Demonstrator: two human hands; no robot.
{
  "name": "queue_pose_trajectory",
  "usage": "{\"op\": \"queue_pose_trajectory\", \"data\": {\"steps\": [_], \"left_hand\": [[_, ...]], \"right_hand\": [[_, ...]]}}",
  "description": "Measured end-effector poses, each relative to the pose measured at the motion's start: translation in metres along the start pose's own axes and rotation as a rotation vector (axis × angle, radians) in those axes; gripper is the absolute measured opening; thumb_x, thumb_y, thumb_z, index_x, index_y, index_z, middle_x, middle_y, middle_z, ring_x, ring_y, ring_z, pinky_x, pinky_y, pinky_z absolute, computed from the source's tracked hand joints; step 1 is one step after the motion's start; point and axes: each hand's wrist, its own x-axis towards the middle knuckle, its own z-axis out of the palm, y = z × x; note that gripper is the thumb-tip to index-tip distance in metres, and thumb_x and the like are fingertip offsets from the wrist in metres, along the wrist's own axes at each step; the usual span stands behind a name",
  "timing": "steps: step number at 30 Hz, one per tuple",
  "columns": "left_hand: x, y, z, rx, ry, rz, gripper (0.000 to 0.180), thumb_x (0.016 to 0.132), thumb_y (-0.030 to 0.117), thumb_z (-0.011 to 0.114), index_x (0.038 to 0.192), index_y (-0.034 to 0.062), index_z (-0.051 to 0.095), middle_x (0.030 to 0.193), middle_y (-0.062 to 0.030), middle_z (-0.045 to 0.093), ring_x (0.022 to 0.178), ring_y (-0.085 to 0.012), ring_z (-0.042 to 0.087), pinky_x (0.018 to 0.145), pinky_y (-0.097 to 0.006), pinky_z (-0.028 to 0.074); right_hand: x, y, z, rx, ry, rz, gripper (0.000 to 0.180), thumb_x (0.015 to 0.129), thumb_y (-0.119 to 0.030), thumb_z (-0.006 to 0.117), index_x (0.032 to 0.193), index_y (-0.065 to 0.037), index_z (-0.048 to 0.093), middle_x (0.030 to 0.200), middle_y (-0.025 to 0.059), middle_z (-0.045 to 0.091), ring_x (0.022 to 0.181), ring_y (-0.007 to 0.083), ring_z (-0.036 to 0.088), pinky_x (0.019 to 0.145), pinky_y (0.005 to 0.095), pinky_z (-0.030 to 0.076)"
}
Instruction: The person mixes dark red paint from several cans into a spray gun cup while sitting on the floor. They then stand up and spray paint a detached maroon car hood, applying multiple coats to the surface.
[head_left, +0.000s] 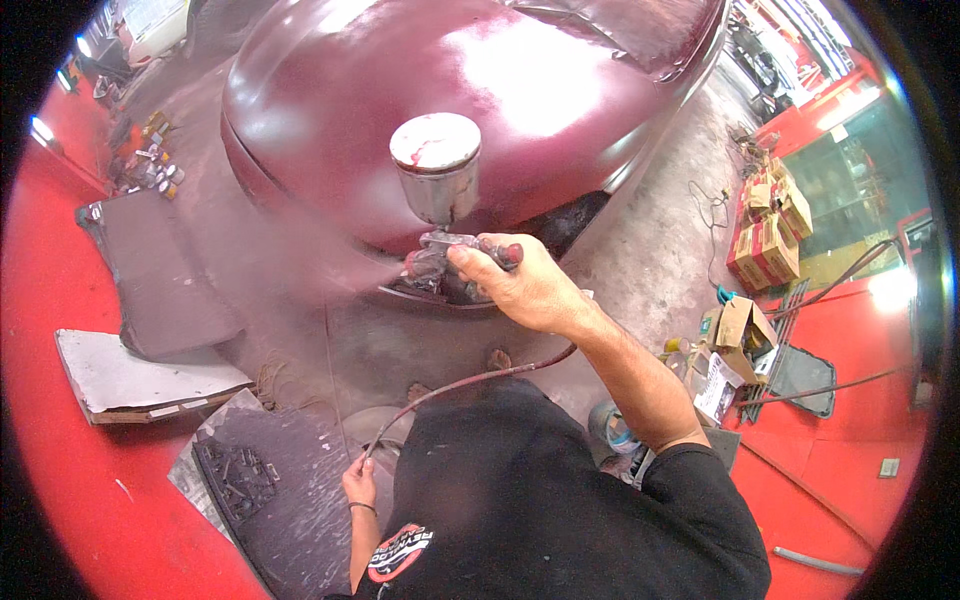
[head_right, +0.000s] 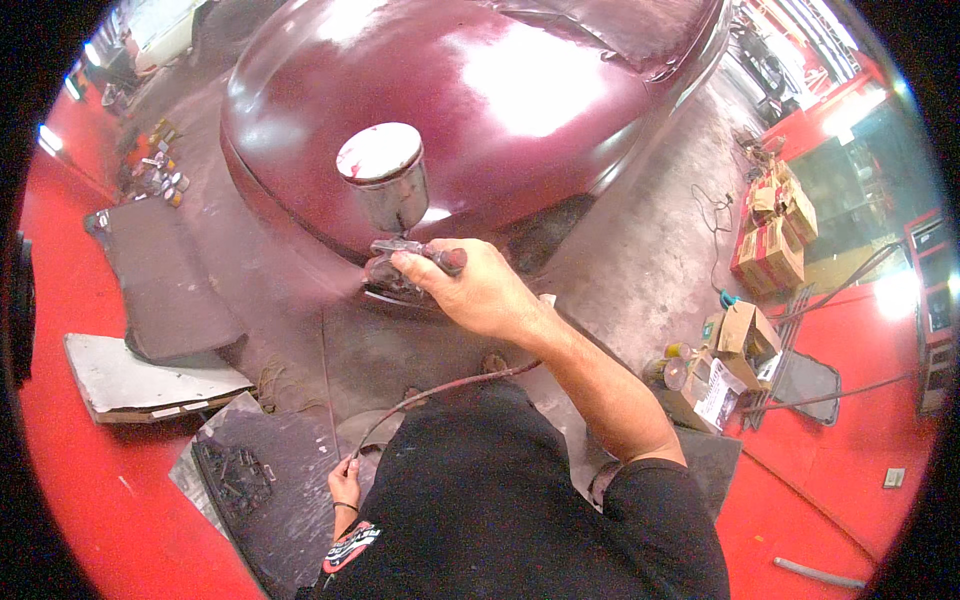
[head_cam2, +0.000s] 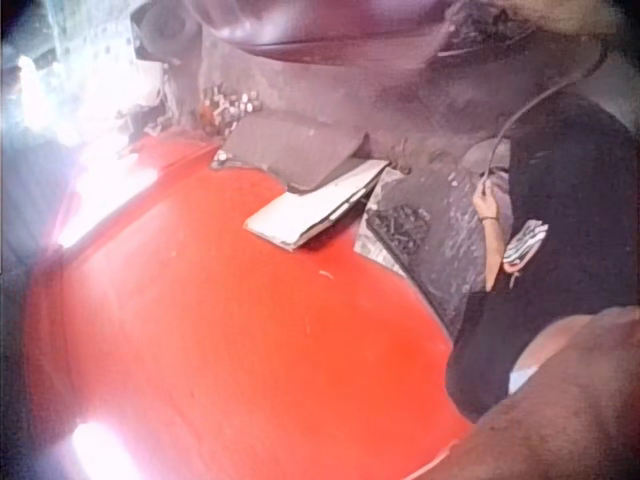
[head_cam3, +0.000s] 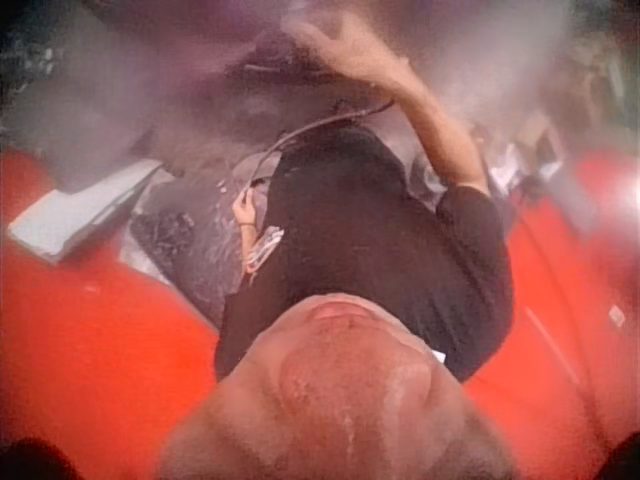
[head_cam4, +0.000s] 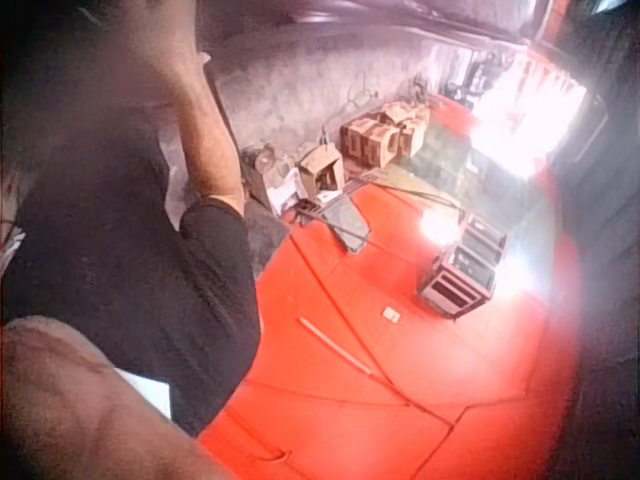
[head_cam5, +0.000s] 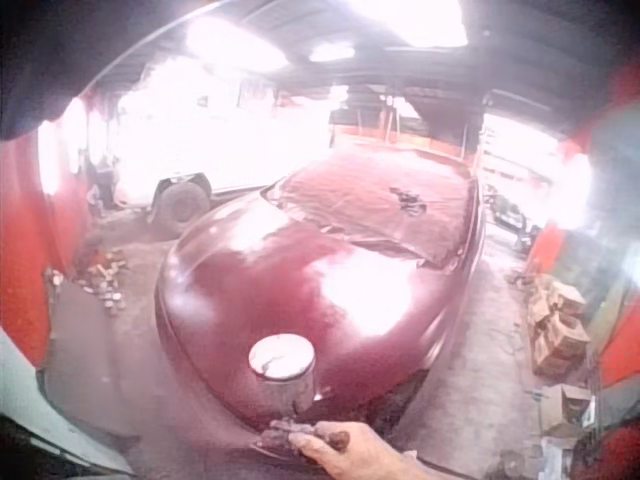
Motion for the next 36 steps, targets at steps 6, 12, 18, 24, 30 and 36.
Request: {"op": "queue_pose_trajectory", "data": {"steps": [6, 12, 18, 24, 30, 36], "left_hand": [[0.007, 0.033, 0.047, 0.017, -0.028, 0.168, 0.034, 0.098, 0.020, 0.066, 0.123, -0.0022, 0.070, 0.103, -0.0109, 0.077, 0.095, -0.0147, 0.068, 0.088, -0.032, 0.052], [0.012, 0.096, 0.094, 0.030, -0.065, 0.145, 0.035, 0.097, 0.022, 0.069, 0.122, -0.0018, 0.071, 0.102, -0.0083, 0.077, 0.094, -0.0143, 0.068, 0.087, -0.031, 0.052], [-0.005, 0.162, 0.129, -0.142, -0.180, 0.201, 0.031, 0.096, 0.020, 0.069, 0.121, 0.0009, 0.073, 0.107, -0.0089, 0.076, 0.101, -0.0155, 0.067, 0.093, -0.031, 0.051], [-0.007, 0.183, 0.135, -0.052, -0.256, 0.252, 0.031, 0.096, 0.019, 0.068, 0.121, 0.0019, 0.073, 0.110, -0.0114, 0.077, 0.105, -0.0171, 0.069, 0.096, -0.032, 0.051], [-0.004, 0.167, 0.099, 0.077, -0.166, 0.154, 0.031, 0.097, 0.019, 0.066, 0.122, 0.0016, 0.073, 0.108, -0.0113, 0.077, 0.103, -0.0174, 0.069, 0.094, -0.032, 0.051], [0.013, 0.074, 0.049, 0.119, -0.086, 0.112, 0.032, 0.095, 0.020, 0.068, 0.120, 0.0010, 0.073, 0.104, -0.0124, 0.077, 0.096, -0.0167, 0.070, 0.089, -0.033, 0.053]], "right_hand": [[0.012, 0.038, -0.092, 0.030, 0.347, 0.060, 0.058, 0.096, -0.059, 0.065, 0.089, -0.002, 0.073, 0.078, 0.0006, 0.065, 0.070, 0.0089, 0.056, 0.064, 0.0277, 0.048], [0.044, 0.054, -0.240, -0.117, 0.827, 0.114, 0.077, 0.083, -0.075, 0.069, 0.091, 0.002, 0.070, 0.076, 0.0063, 0.067, 0.066, 0.0124, 0.061, 0.059, 0.0269, 0.048], [0.072, 0.064, -0.368, -0.126, 1.054, 0.140, 0.075, 0.083, -0.085, 0.057, 0.082, -0.010, 0.062, 0.061, 0.0001, 0.055, 0.041, 0.0109, 0.044, 0.037, 0.0307, 0.032], [0.062, 0.057, -0.402, -0.616, 1.272, 0.126, 0.083, 0.091, -0.077, 0.052, 0.107, 0.002, 0.074, 0.101, 0.0236, 0.074, 0.101, 0.0371, 0.070, 0.088, 0.0459, 0.050], [0.028, 0.061, -0.291, -0.341, 0.958, 0.100, 0.071, 0.089, -0.069, 0.065, 0.097, 0.001, 0.073, 0.086, 0.0115, 0.071, 0.085, 0.0233, 0.066, 0.079, 0.0388, 0.050], [-0.032, 0.053, -0.126, -0.076, 0.449, 0.111, 0.040, 0.100, -0.042, 0.067, 0.099, -0.003, 0.074, 0.079, -0.0061, 0.059, 0.072, 0.0070, 0.052, 0.062, 0.0253, 0.043]]}}
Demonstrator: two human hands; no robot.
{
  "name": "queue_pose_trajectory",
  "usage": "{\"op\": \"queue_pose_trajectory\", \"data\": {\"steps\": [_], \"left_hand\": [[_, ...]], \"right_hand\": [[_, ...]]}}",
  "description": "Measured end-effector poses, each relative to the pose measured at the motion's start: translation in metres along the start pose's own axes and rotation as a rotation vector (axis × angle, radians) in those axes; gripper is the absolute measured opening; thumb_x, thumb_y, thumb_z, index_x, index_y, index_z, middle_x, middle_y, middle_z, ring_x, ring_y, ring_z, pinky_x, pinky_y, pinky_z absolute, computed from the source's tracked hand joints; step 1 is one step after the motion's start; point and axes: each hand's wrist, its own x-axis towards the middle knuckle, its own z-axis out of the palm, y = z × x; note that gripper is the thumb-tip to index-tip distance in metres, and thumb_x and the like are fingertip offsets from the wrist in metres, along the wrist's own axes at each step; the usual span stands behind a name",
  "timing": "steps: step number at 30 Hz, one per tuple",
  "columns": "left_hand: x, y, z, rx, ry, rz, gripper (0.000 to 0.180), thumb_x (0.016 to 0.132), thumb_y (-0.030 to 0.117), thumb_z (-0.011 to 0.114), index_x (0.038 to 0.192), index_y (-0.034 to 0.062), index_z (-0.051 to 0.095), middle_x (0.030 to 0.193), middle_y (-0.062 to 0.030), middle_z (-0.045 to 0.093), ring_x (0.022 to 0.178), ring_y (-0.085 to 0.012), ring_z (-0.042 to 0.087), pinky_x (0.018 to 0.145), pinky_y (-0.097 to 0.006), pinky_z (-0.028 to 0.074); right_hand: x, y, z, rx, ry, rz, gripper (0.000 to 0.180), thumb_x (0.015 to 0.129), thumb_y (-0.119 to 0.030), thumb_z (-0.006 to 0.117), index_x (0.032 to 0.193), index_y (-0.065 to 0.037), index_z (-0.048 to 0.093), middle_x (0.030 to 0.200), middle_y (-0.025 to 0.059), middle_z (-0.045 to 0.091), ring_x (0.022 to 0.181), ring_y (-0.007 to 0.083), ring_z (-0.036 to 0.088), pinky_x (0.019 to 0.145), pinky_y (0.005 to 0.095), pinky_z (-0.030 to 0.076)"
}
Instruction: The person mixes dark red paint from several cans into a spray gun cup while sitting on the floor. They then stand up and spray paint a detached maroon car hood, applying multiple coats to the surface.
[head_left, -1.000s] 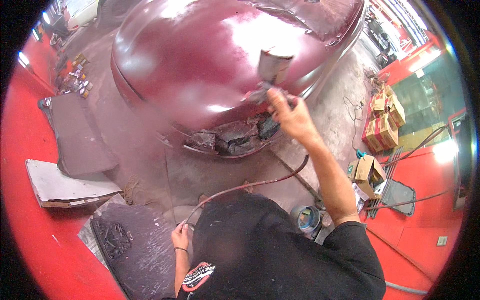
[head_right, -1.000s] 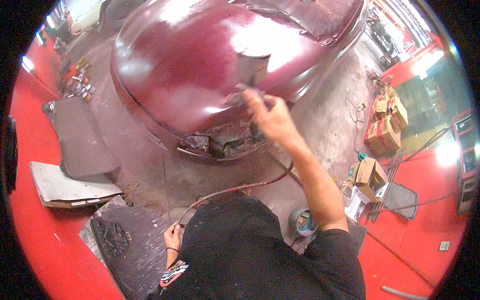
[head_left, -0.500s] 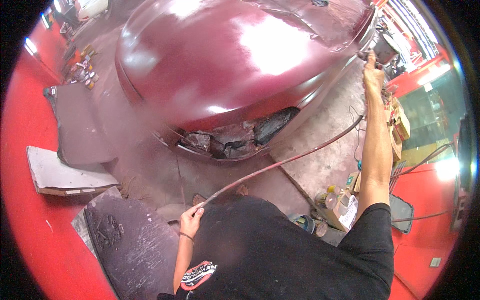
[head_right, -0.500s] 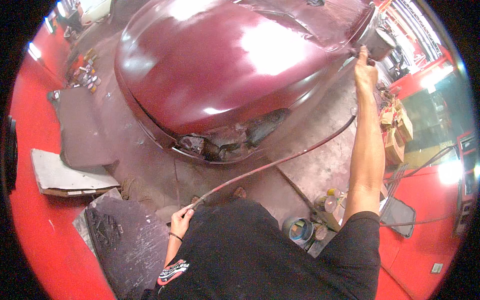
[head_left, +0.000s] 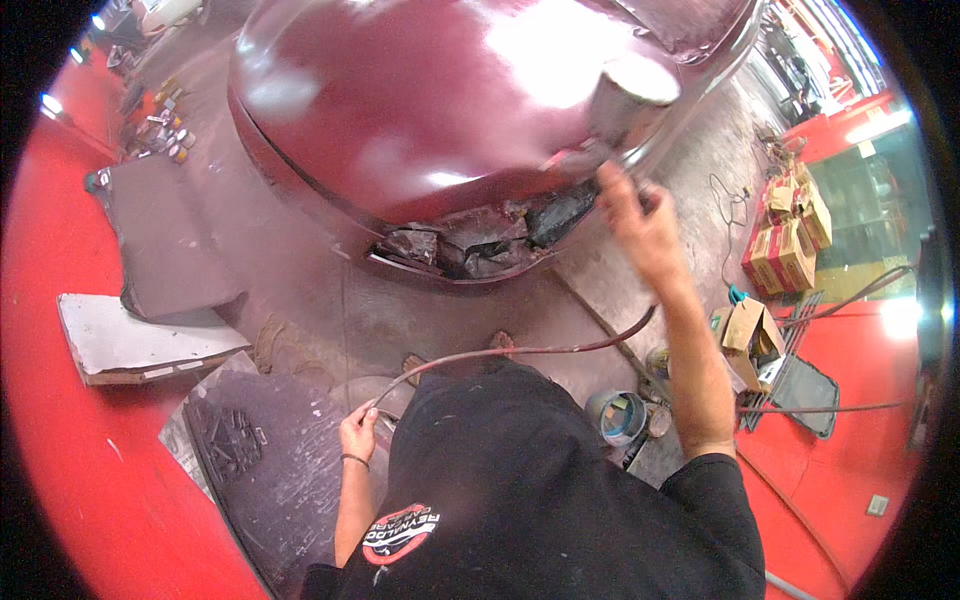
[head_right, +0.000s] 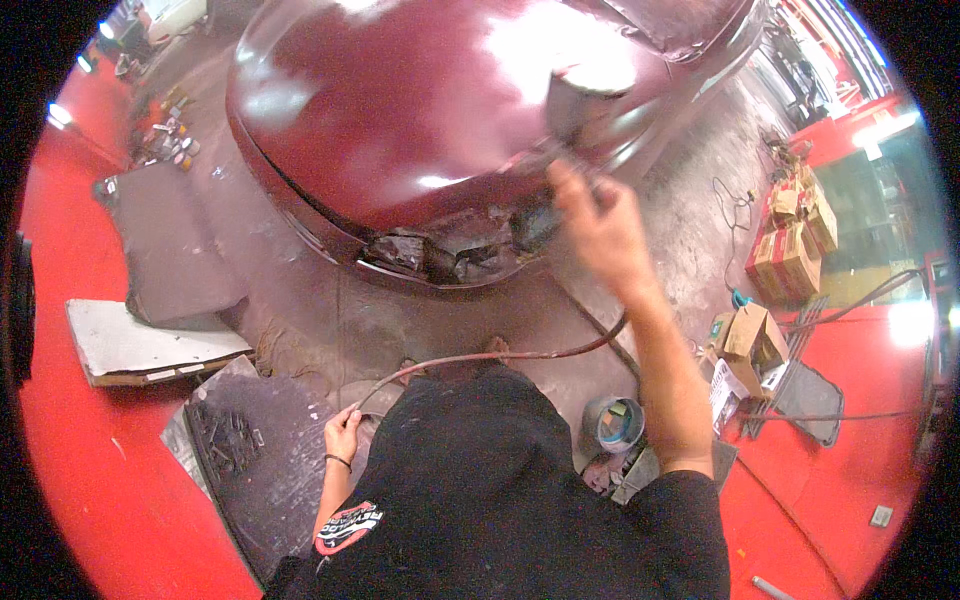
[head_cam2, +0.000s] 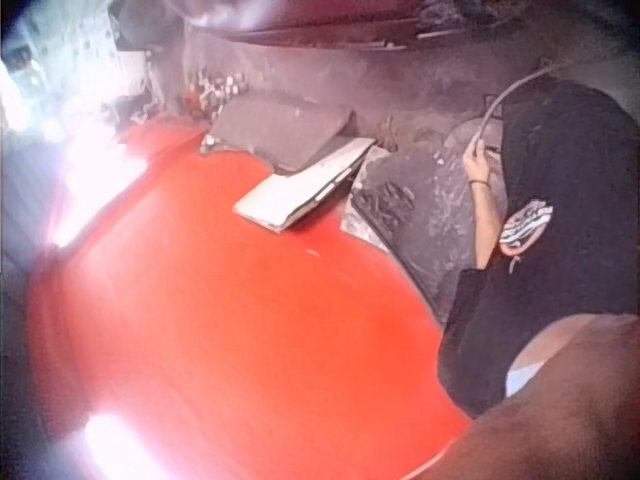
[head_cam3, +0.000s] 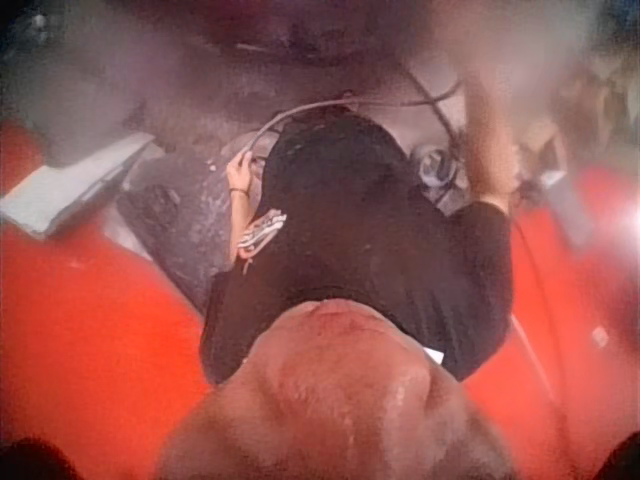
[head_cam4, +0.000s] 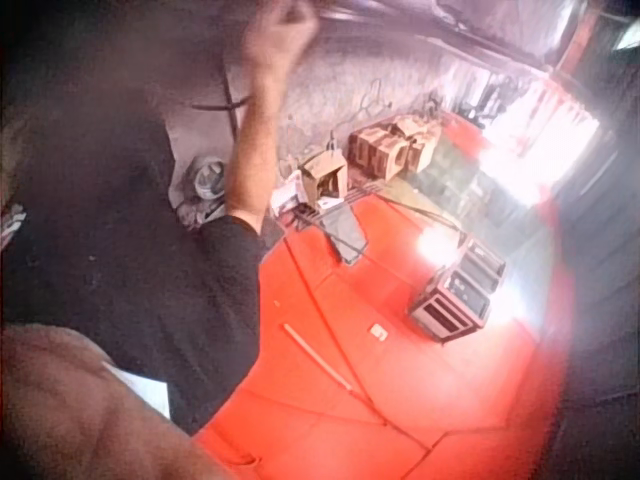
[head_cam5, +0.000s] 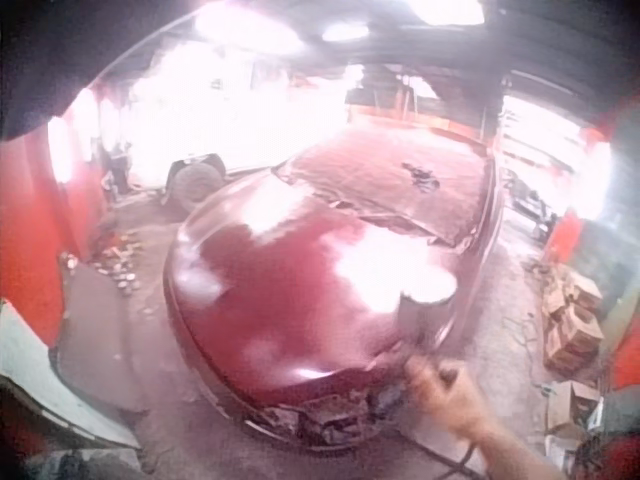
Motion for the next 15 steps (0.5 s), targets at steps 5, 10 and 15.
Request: {"op": "queue_pose_trajectory", "data": {"steps": [5, 10, 15], "left_hand": [[-0.006, -0.029, -0.011, 0.090, 0.049, 0.007, 0.034, 0.096, 0.021, 0.068, 0.121, -0.0017, 0.072, 0.100, -0.0120, 0.077, 0.095, -0.0167, 0.070, 0.088, -0.033, 0.053], [-0.002, -0.003, 0.006, 0.065, 0.036, -0.023, 0.032, 0.095, 0.020, 0.068, 0.121, 0.0023, 0.073, 0.100, -0.0128, 0.077, 0.094, -0.0162, 0.070, 0.087, -0.033, 0.053], [0.018, 0.024, 0.041, -0.046, 0.003, 0.075, 0.032, 0.096, 0.021, 0.069, 0.122, 0.0024, 0.073, 0.100, -0.0106, 0.077, 0.094, -0.0162, 0.069, 0.086, -0.032, 0.053]], "right_hand": [[-0.057, 0.006, 0.041, 0.235, -0.318, 0.031, 0.035, 0.102, -0.039, 0.064, 0.093, -0.006, 0.073, 0.076, -0.0038, 0.062, 0.069, 0.0047, 0.054, 0.061, 0.0227, 0.044], [-0.030, 0.019, 0.005, 0.110, -0.131, 0.125, 0.041, 0.101, -0.044, 0.066, 0.092, -0.004, 0.073, 0.077, -0.0049, 0.061, 0.072, 0.0049, 0.053, 0.063, 0.0234, 0.043], [0.053, 0.056, -0.089, -0.050, 0.412, 0.224, 0.066, 0.089, -0.068, 0.067, 0.084, -0.003, 0.070, 0.073, 0.0022, 0.066, 0.063, 0.0096, 0.058, 0.056, 0.0249, 0.043]]}}
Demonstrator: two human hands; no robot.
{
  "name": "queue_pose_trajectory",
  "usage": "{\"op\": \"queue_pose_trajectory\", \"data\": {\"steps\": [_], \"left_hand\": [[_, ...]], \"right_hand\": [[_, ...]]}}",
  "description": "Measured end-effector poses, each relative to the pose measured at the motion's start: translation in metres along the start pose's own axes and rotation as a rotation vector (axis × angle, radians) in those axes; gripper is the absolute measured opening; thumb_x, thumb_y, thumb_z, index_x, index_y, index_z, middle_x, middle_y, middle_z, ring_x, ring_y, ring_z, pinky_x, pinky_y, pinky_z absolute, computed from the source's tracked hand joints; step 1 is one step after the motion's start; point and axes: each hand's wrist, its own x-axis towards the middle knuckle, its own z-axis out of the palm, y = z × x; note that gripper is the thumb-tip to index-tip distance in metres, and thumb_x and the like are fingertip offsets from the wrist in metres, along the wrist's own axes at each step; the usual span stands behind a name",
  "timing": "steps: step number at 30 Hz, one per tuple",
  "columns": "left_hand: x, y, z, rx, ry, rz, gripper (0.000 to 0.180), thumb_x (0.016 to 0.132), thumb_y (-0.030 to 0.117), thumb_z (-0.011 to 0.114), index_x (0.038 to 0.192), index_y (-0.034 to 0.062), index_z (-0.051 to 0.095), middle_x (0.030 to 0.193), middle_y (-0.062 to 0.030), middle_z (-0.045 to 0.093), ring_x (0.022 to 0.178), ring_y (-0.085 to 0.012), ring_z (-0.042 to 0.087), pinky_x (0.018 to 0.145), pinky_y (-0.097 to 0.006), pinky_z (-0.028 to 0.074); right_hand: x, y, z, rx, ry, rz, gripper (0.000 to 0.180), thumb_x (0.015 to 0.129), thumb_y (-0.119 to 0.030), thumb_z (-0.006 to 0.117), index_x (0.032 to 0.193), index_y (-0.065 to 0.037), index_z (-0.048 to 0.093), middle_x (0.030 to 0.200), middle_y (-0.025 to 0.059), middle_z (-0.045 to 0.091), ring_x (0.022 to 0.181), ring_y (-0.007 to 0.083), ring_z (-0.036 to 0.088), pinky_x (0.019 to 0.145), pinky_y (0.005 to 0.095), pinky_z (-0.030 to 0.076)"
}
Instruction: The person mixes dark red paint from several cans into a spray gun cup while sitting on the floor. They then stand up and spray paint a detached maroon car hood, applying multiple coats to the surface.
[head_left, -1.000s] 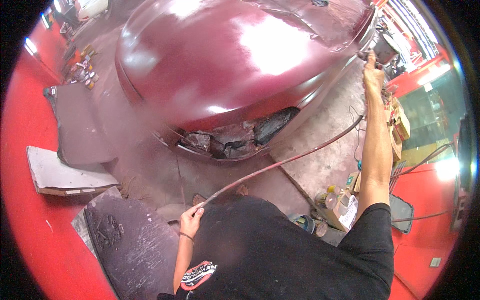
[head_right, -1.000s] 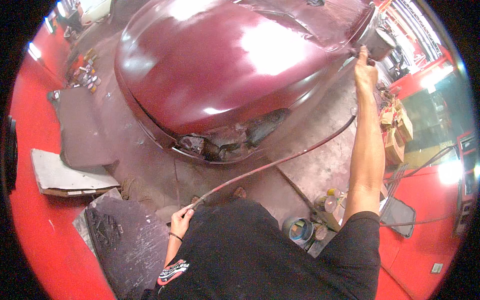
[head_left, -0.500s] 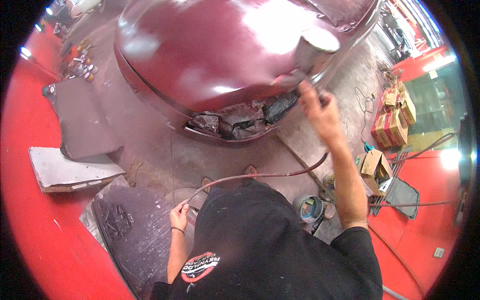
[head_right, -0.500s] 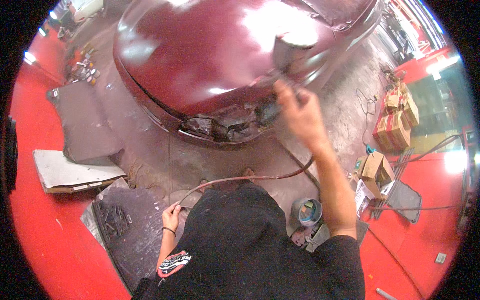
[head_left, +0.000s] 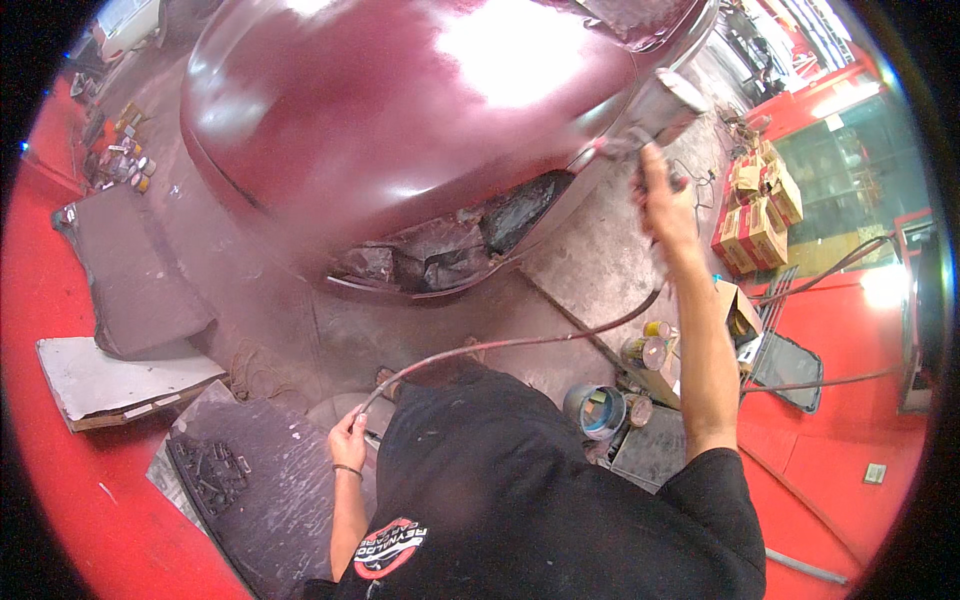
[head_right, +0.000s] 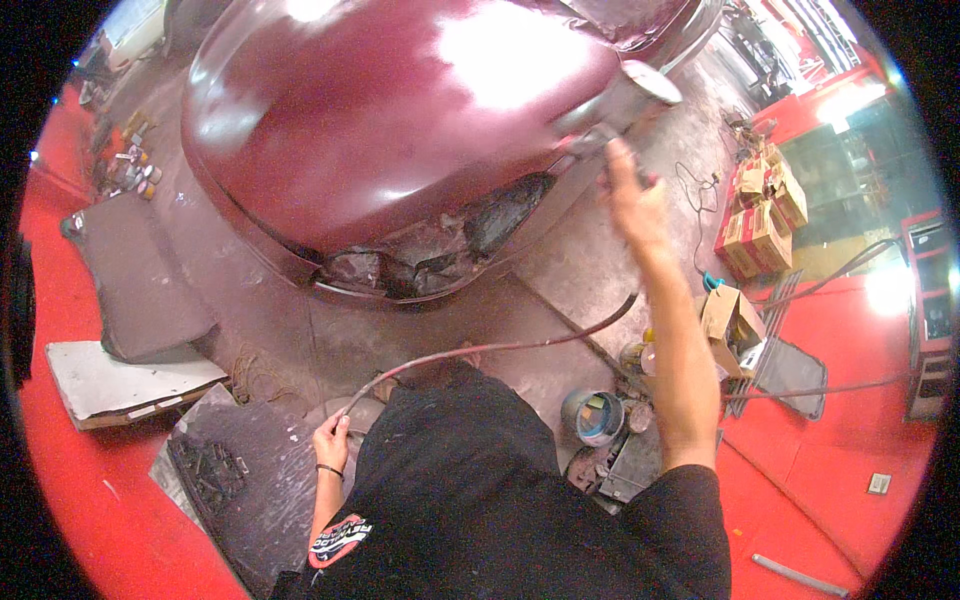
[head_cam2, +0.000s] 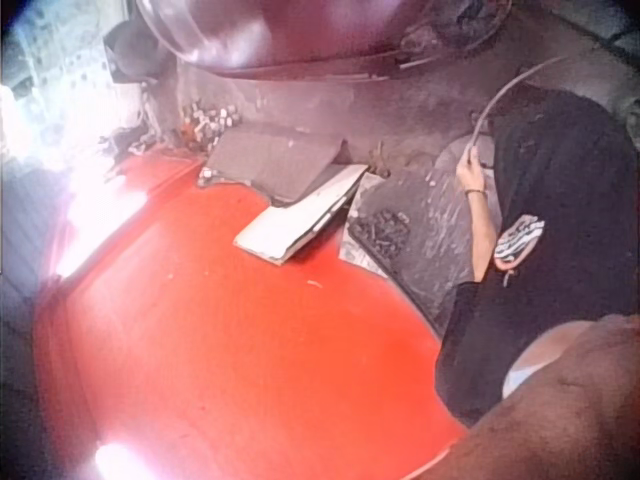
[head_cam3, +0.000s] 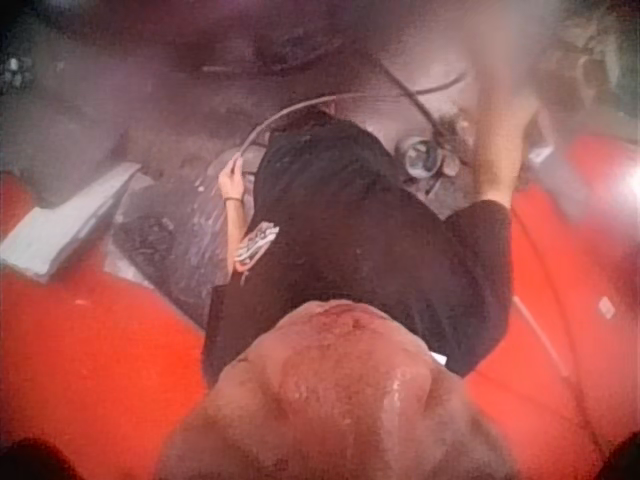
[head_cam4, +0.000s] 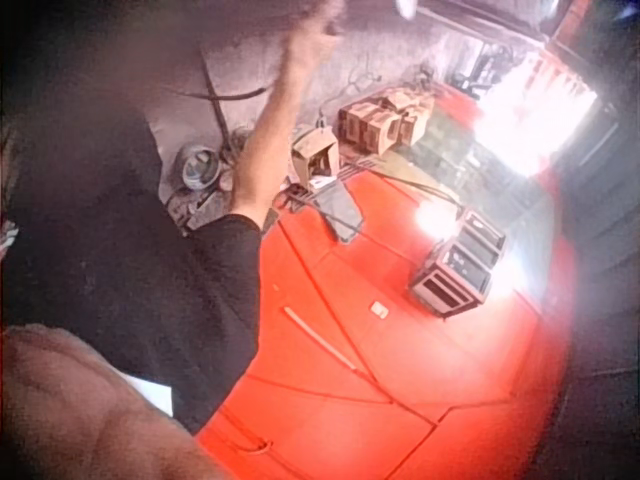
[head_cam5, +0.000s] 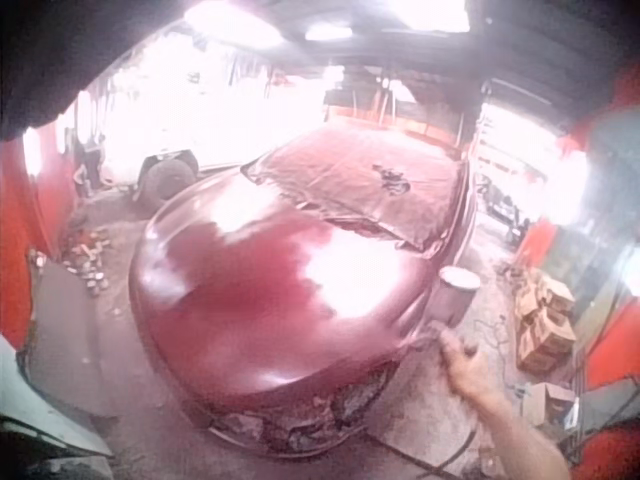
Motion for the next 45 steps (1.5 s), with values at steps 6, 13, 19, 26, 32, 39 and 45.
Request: {"op": "queue_pose_trajectory", "data": {"steps": [6, 13, 19, 26, 32, 39, 45], "left_hand": [[0.003, 0.085, 0.031, -0.090, -0.129, 0.008, 0.031, 0.097, 0.020, 0.068, 0.121, 0.0007, 0.073, 0.108, -0.0098, 0.076, 0.101, -0.0155, 0.068, 0.092, -0.031, 0.052], [-0.004, 0.125, 0.040, -0.038, -0.232, 0.077, 0.030, 0.095, 0.018, 0.069, 0.119, 0.0007, 0.073, 0.111, -0.0137, 0.077, 0.105, -0.0199, 0.070, 0.095, -0.033, 0.052], [-0.008, 0.088, 0.002, 0.112, -0.163, 0.047, 0.031, 0.094, 0.021, 0.070, 0.119, 0.0041, 0.074, 0.108, -0.0160, 0.077, 0.100, -0.0215, 0.073, 0.091, -0.034, 0.053], [0.000, 0.001, -0.093, 0.353, -0.071, -0.026, 0.034, 0.093, 0.026, 0.071, 0.118, 0.0034, 0.074, 0.098, -0.0161, 0.077, 0.093, -0.0231, 0.074, 0.085, -0.035, 0.054], [-0.004, -0.024, -0.135, 0.486, -0.095, -0.026, 0.032, 0.092, 0.023, 0.071, 0.118, 0.0046, 0.075, 0.102, -0.0177, 0.077, 0.098, -0.0255, 0.074, 0.089, -0.035, 0.054], [-0.001, 0.031, -0.086, 0.396, -0.146, 0.060, 0.029, 0.094, 0.021, 0.068, 0.117, 0.0050, 0.074, 0.097, -0.0179, 0.076, 0.089, -0.0231, 0.073, 0.084, -0.035, 0.054], [0.005, 0.084, -0.055, 0.406, -0.225, 0.136, 0.032, 0.095, 0.023, 0.066, 0.117, 0.0025, 0.073, 0.107, -0.0196, 0.076, 0.102, -0.0263, 0.073, 0.092, -0.036, 0.053]], "right_hand": [[0.127, -0.007, -0.068, 0.089, 0.244, -0.097, 0.067, 0.087, -0.075, 0.063, 0.078, -0.008, 0.066, 0.061, 0.0003, 0.057, 0.043, 0.0110, 0.046, 0.038, 0.0282, 0.032], [0.176, 0.004, -0.117, -0.253, 0.663, -0.277, 0.068, 0.094, -0.065, 0.060, 0.103, 0.001, 0.072, 0.088, 0.0138, 0.071, 0.079, 0.0243, 0.065, 0.075, 0.0389, 0.050], [0.072, 0.025, -0.066, -0.047, 0.363, -0.132, 0.046, 0.098, -0.052, 0.065, 0.089, -0.007, 0.073, 0.073, 0.0014, 0.063, 0.072, 0.0139, 0.060, 0.068, 0.0334, 0.047], [-0.134, 0.059, 0.038, 0.265, -0.100, -0.136, 0.035, 0.102, -0.037, 0.065, 0.088, -0.006, 0.071, 0.072, -0.0036, 0.060, 0.068, 0.0065, 0.056, 0.061, 0.0267, 0.044], [-0.203, 0.067, 0.038, 0.144, -0.688, -0.095, 0.029, 0.102, -0.033, 0.066, 0.093, -0.006, 0.071, 0.075, -0.0078, 0.058, 0.070, 0.0053, 0.050, 0.063, 0.0272, 0.044], [-0.099, 0.113, -0.011, 0.127, -0.052, 0.024, 0.044, 0.096, -0.050, 0.069, 0.085, -0.007, 0.073, 0.071, -0.0003, 0.065, 0.063, 0.0073, 0.055, 0.058, 0.0262, 0.043], [0.028, 0.129, -0.093, 0.022, 0.480, -0.144, 0.053, 0.095, -0.060, 0.062, 0.095, -0.009, 0.075, 0.074, 0.0000, 0.065, 0.060, 0.0103, 0.056, 0.056, 0.0268, 0.044]]}}
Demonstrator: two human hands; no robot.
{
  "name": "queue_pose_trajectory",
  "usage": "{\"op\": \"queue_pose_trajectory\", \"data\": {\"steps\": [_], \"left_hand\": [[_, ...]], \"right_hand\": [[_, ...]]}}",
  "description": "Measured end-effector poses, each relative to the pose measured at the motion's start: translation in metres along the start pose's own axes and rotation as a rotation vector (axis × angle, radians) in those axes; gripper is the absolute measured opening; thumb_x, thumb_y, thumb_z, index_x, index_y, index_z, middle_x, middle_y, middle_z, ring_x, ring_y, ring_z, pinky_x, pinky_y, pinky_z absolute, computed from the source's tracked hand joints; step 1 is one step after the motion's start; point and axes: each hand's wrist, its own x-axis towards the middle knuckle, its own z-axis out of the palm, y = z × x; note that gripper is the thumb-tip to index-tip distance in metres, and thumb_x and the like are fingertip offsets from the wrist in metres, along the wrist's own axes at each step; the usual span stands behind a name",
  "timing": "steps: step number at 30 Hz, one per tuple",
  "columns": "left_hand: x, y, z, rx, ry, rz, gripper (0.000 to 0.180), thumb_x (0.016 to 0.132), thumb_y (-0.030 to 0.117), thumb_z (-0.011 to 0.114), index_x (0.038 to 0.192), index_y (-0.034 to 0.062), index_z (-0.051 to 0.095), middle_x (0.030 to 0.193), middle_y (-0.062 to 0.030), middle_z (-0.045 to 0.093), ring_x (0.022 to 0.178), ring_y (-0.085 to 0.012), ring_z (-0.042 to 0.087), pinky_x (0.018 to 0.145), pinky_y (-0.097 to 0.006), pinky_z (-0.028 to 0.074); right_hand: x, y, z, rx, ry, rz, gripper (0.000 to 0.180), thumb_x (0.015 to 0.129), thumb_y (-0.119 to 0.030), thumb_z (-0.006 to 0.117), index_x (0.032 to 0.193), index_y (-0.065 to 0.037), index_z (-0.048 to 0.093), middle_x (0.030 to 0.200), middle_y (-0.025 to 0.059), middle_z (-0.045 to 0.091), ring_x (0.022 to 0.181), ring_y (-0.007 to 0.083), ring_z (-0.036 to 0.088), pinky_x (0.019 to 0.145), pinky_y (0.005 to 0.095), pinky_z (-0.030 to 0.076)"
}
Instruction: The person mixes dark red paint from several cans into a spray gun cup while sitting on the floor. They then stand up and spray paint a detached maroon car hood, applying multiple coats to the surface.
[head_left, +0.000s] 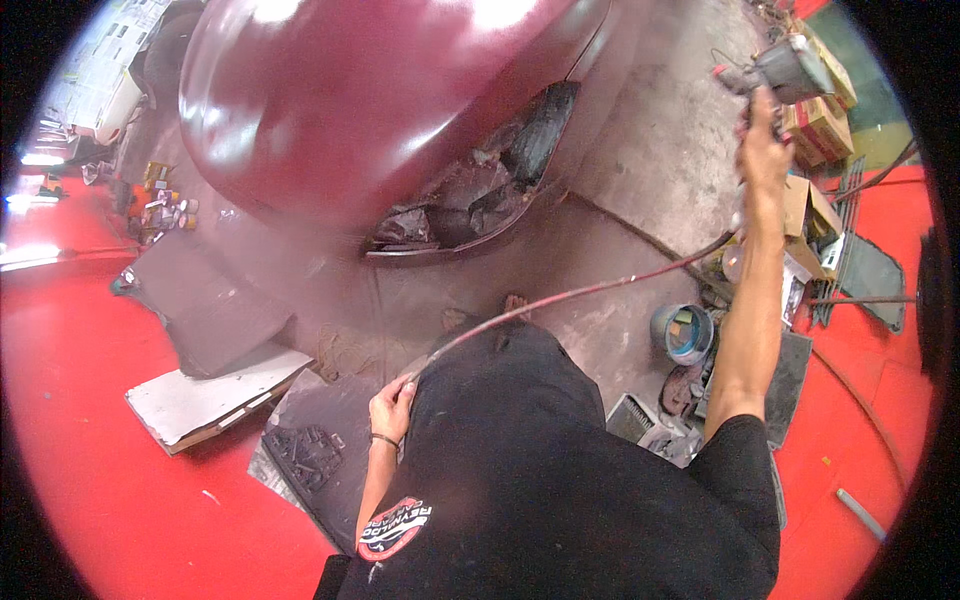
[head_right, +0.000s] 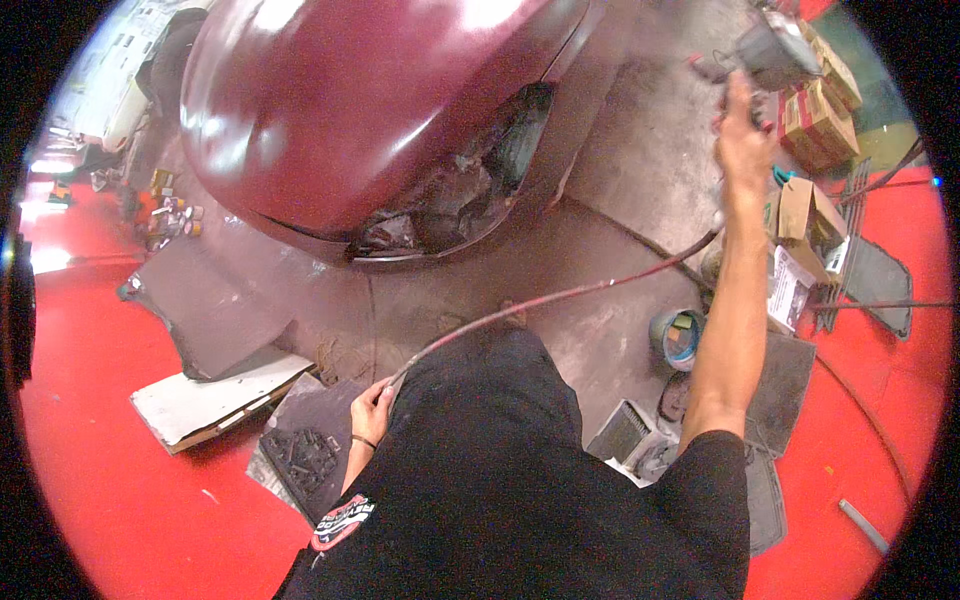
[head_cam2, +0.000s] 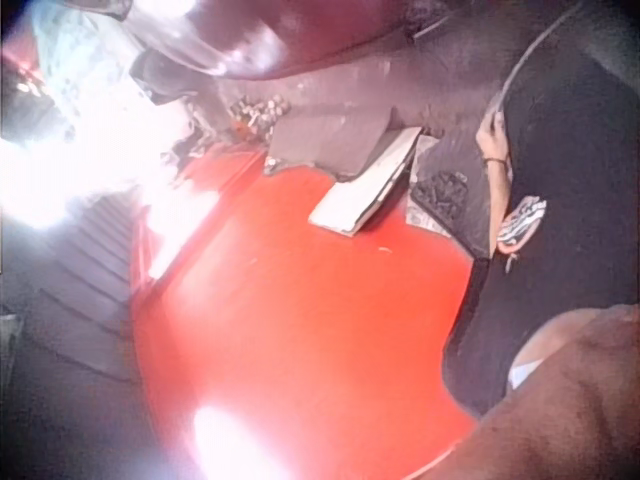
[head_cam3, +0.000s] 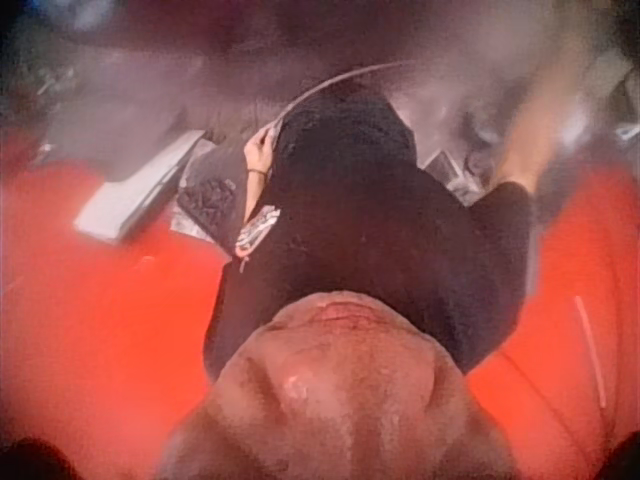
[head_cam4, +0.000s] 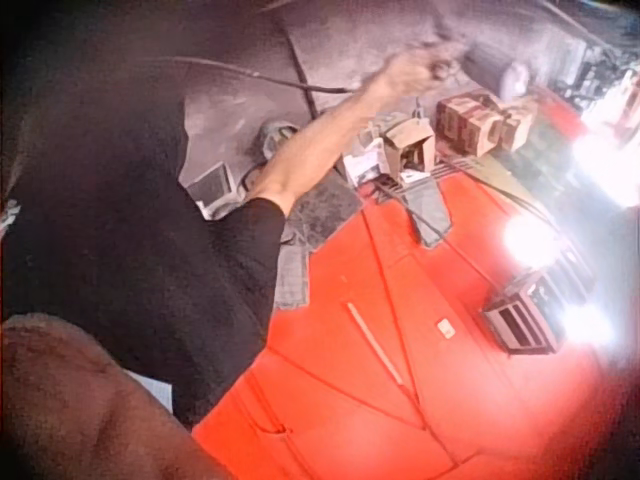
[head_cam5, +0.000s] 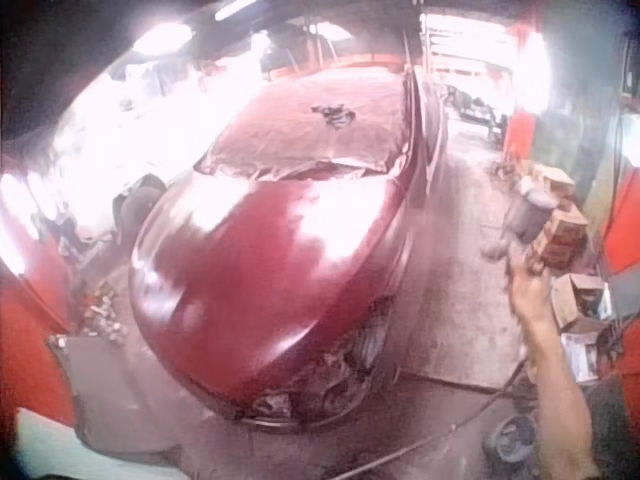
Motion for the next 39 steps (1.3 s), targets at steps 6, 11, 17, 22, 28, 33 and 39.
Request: {"op": "queue_pose_trajectory", "data": {"steps": [6, 11, 17, 22, 28, 33, 39], "left_hand": [[0.023, 0.002, -0.042, 0.048, -0.029, -0.062, 0.034, 0.098, 0.027, 0.064, 0.120, 0.0016, 0.072, 0.105, -0.0179, 0.076, 0.102, -0.0232, 0.073, 0.091, -0.035, 0.053], [0.067, -0.062, -0.110, 0.132, -0.073, -0.106, 0.037, 0.098, 0.031, 0.064, 0.120, 0.0014, 0.072, 0.099, -0.0183, 0.076, 0.096, -0.0244, 0.073, 0.087, -0.036, 0.054], [0.129, -0.130, -0.219, 0.339, -0.222, -0.075, 0.037, 0.098, 0.031, 0.065, 0.118, 0.0017, 0.073, 0.104, -0.0201, 0.076, 0.100, -0.0296, 0.073, 0.088, -0.038, 0.054], [0.183, -0.152, -0.304, 0.391, -0.269, 0.119, 0.035, 0.098, 0.030, 0.066, 0.115, 0.0013, 0.073, 0.098, -0.0195, 0.075, 0.094, -0.0261, 0.073, 0.085, -0.038, 0.054], [0.238, -0.192, -0.377, 0.492, -0.468, 0.128, 0.032, 0.098, 0.032, 0.065, 0.103, 0.0010, 0.072, 0.070, -0.0109, 0.062, 0.067, -0.0170, 0.056, 0.066, -0.035, 0.048], [0.255, -0.212, -0.406, 0.497, -0.561, 0.248, 0.032, 0.099, 0.034, 0.067, 0.102, 0.0019, 0.073, 0.067, 0.0030, 0.050, 0.064, -0.0086, 0.044, 0.058, -0.030, 0.040], [0.228, -0.180, -0.424, 0.753, -0.850, 0.046, 0.044, 0.093, 0.043, 0.073, 0.108, 0.0010, 0.071, 0.087, -0.0192, 0.072, 0.083, -0.0252, 0.069, 0.078, -0.039, 0.052]], "right_hand": [[-0.017, -0.062, -0.030, 0.509, 0.088, 0.319, 0.056, 0.097, -0.059, 0.061, 0.119, -0.007, 0.064, 0.099, 0.0064, 0.069, 0.051, 0.0060, 0.042, 0.044, 0.0221, 0.030], [-0.113, -0.066, -0.033, 0.540, -0.121, 0.447, 0.052, 0.099, -0.060, 0.055, 0.112, -0.011, 0.068, 0.081, -0.0006, 0.063, 0.046, 0.0028, 0.033, 0.039, 0.0206, 0.023], [-0.297, -0.034, 0.002, 0.141, -0.012, 0.785, 0.051, 0.095, -0.064, 0.061, 0.098, -0.013, 0.067, 0.071, -0.0044, 0.058, 0.042, 0.0029, 0.033, 0.038, 0.0215, 0.021], [-0.430, -0.014, 0.018, 0.058, 0.394, 0.751, 0.045, 0.096, -0.059, 0.063, 0.101, -0.015, 0.070, 0.076, -0.0011, 0.068, 0.042, 0.0041, 0.035, 0.040, 0.0213, 0.024], [-0.546, -0.035, 0.048, -0.064, 0.272, 0.853, 0.051, 0.095, -0.057, 0.066, 0.091, -0.007, 0.073, 0.072, 0.0003, 0.065, 0.056, 0.0055, 0.052, 0.049, 0.0228, 0.036], [-0.580, -0.113, 0.058, 0.232, -0.337, 0.920, 0.054, 0.096, -0.060, 0.063, 0.096, -0.007, 0.074, 0.071, 0.0000, 0.066, 0.054, 0.0061, 0.047, 0.050, 0.0251, 0.035], [-0.570, -0.013, 0.046, -0.165, -0.009, 0.772, 0.055, 0.096, -0.058, 0.064, 0.094, -0.004, 0.074, 0.074, 0.0015, 0.066, 0.062, 0.0081, 0.055, 0.058, 0.0241, 0.040]]}}
